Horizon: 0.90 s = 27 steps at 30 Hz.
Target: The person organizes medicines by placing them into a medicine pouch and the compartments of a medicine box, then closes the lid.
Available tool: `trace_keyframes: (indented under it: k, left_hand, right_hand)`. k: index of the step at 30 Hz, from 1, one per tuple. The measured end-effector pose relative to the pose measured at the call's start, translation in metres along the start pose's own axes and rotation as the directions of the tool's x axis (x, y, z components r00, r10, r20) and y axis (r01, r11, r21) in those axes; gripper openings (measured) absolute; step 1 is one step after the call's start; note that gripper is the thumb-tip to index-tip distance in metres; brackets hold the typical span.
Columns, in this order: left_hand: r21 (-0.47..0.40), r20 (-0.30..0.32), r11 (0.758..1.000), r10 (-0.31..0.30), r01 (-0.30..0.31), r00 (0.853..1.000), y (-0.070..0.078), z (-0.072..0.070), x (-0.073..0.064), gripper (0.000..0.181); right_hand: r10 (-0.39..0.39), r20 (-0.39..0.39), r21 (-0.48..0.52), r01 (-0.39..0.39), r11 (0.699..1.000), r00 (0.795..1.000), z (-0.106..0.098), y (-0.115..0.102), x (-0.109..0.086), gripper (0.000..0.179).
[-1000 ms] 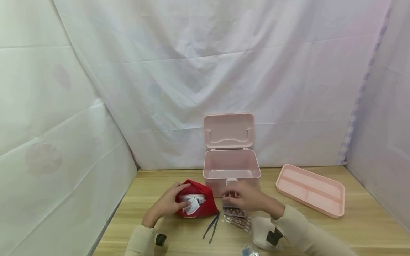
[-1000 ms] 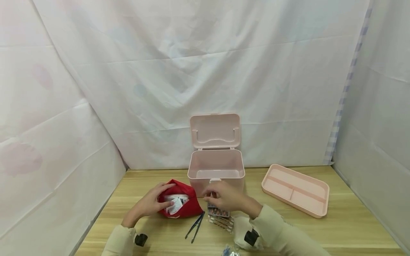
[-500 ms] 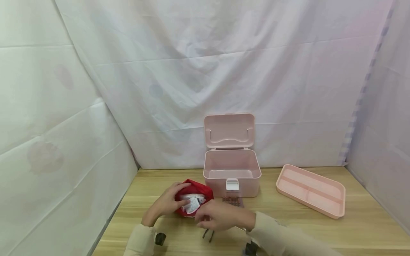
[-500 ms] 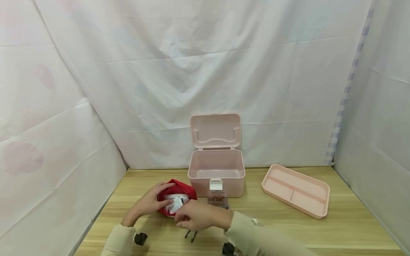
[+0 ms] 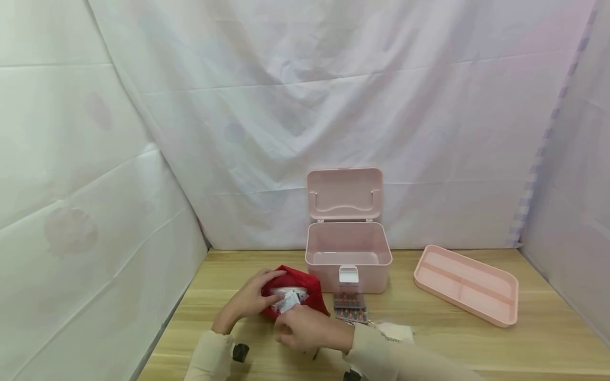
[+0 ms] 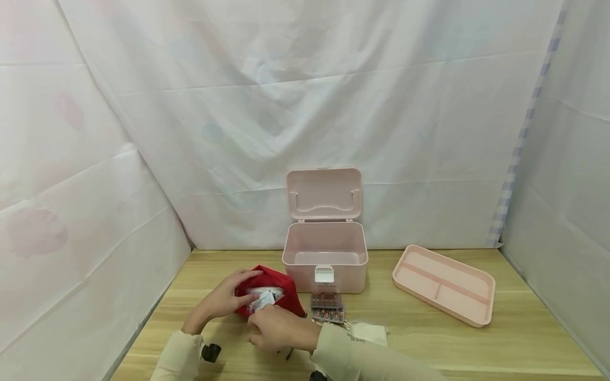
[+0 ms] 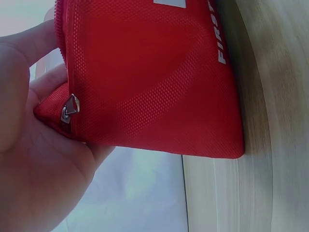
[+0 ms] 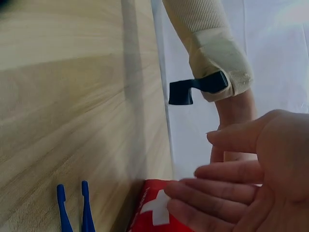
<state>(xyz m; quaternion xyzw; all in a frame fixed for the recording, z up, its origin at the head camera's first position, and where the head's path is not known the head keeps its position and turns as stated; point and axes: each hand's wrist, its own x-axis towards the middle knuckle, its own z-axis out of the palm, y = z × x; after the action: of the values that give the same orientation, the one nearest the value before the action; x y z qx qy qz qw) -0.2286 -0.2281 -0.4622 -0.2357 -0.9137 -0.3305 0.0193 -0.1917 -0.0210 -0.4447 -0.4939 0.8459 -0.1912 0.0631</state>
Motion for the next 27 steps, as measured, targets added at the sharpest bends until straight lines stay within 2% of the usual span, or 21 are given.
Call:
trace_keyframes:
  k: [3,6,11,17,24,27]
  left_hand:
    - [-0.009,-0.009,1.000,-0.011,0.011,1.000,0.000,-0.001,-0.001,0.053]
    - [-0.016,-0.018,1.000,-0.024,0.023,1.000,0.000,-0.002,-0.002,0.052]
    - [-0.065,-0.030,0.997,-0.033,0.031,0.999,-0.002,-0.004,-0.004,0.044]
    - [-0.153,-0.015,0.988,-0.032,0.029,0.999,-0.008,-0.009,-0.008,0.038]
    - [-0.268,0.058,0.962,-0.044,0.058,0.997,-0.012,-0.016,-0.012,0.062]
    - [-0.288,0.074,0.956,-0.026,0.047,0.997,-0.014,-0.018,-0.013,0.069]
  right_hand:
    - [0.077,-0.006,-0.001,-0.077,0.997,0.997,0.000,0.001,0.002,0.025]
    - [0.122,-0.017,0.023,-0.121,0.992,0.992,0.001,0.001,0.003,0.030]
    - [0.174,-0.054,0.093,-0.169,0.981,0.983,0.003,0.003,0.007,0.027]
    - [0.222,-0.152,0.119,-0.206,0.971,0.963,0.005,0.002,0.014,0.020]
    - [0.235,-0.172,0.185,-0.203,0.962,0.957,0.006,0.000,0.027,0.022]
    - [0.225,-0.190,0.191,-0.188,0.963,0.956,0.005,0.002,0.033,0.013]
